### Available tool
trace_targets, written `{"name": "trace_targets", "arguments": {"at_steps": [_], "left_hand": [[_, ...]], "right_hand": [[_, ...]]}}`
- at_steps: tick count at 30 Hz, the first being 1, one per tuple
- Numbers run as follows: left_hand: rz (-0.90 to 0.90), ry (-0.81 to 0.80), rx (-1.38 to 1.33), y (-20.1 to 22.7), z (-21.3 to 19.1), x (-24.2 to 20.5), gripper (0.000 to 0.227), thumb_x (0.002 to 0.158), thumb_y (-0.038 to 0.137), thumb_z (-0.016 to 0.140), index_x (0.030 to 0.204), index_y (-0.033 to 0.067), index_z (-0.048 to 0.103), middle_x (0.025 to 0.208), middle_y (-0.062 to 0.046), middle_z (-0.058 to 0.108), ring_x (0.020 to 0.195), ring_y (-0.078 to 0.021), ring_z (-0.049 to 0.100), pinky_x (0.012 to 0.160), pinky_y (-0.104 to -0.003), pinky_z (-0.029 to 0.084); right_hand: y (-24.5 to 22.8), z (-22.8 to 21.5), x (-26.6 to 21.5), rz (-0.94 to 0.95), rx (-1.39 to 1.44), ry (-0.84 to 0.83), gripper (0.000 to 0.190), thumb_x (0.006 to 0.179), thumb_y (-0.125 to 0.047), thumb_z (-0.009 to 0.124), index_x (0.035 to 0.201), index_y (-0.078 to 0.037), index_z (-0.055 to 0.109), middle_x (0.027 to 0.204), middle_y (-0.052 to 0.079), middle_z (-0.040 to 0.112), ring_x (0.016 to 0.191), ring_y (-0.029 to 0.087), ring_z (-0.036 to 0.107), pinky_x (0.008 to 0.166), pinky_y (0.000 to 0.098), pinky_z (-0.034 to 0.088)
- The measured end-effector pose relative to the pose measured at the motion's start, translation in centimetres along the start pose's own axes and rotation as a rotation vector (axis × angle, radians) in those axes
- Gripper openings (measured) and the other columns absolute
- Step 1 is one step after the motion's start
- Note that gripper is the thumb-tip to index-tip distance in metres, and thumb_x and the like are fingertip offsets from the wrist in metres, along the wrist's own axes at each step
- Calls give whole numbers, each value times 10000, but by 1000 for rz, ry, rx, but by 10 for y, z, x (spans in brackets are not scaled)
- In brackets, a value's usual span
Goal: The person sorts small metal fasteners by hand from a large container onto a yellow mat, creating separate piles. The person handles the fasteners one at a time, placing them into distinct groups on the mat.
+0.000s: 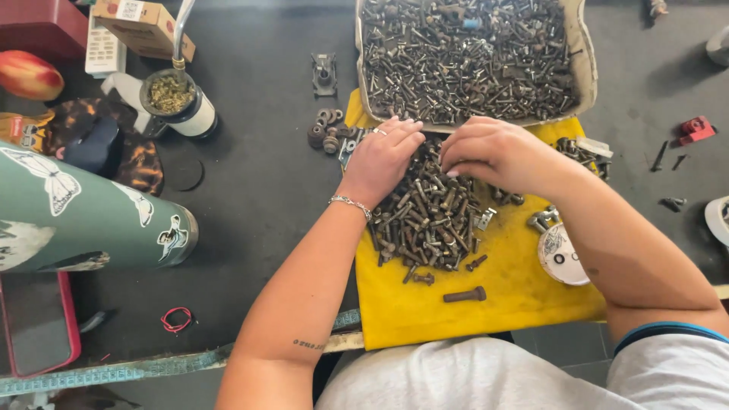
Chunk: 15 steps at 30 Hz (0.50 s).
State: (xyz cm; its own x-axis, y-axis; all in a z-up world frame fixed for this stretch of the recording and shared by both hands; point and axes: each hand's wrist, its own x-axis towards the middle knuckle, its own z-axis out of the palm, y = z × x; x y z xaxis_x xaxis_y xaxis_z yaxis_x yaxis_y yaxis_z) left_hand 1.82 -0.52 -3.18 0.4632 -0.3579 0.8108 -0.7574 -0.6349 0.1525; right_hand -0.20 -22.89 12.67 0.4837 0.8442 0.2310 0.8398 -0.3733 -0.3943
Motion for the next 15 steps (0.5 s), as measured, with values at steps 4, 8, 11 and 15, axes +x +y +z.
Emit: {"name": "trace_targets", "arguments": {"at_steps": [4, 8, 11, 15], "left_hand": [[-5, -25, -9, 2, -3, 1, 160, 972, 104, 596, 1089, 123, 703, 1167, -48, 729, 1110, -222, 706, 1085, -368, 534], [-5, -29, 3, 1, -3, 0, 164, 967, 100, 596, 1089, 125, 702, 1165, -45, 729, 1113, -219, 706, 1089, -369, 532], [-49, -115, -53, 11, -21, 8, 189, 949, 12, 609, 1100, 69, 706, 1219, -93, 724, 1139, -269, 701, 1094, -414, 525], [-84, -194, -85, 14, -28, 13, 246, 914, -84, 625, 1123, 15, 710, 1272, -138, 716, 1172, -311, 691, 1115, -456, 510]], "right_hand": [[5, 15, -7, -25, -50, 26, 146, 966, -293, 719, 1045, -181, 770, 1074, 23, 741, 977, 288, 689, 865, 449, 566], [12, 7, -9, 2, -35, 45, 119, 966, -238, 725, 1036, -154, 772, 1093, 54, 749, 989, 311, 689, 869, 466, 560], [26, -11, 5, 175, -73, 33, 103, 969, -140, 721, 1053, -104, 770, 1090, 78, 753, 1033, 294, 671, 1007, 489, 500], [87, -15, 28, 406, -167, 69, 165, 1035, -80, 676, 1174, -63, 762, 1169, 131, 730, 1127, 337, 622, 1035, 545, 456]]}}
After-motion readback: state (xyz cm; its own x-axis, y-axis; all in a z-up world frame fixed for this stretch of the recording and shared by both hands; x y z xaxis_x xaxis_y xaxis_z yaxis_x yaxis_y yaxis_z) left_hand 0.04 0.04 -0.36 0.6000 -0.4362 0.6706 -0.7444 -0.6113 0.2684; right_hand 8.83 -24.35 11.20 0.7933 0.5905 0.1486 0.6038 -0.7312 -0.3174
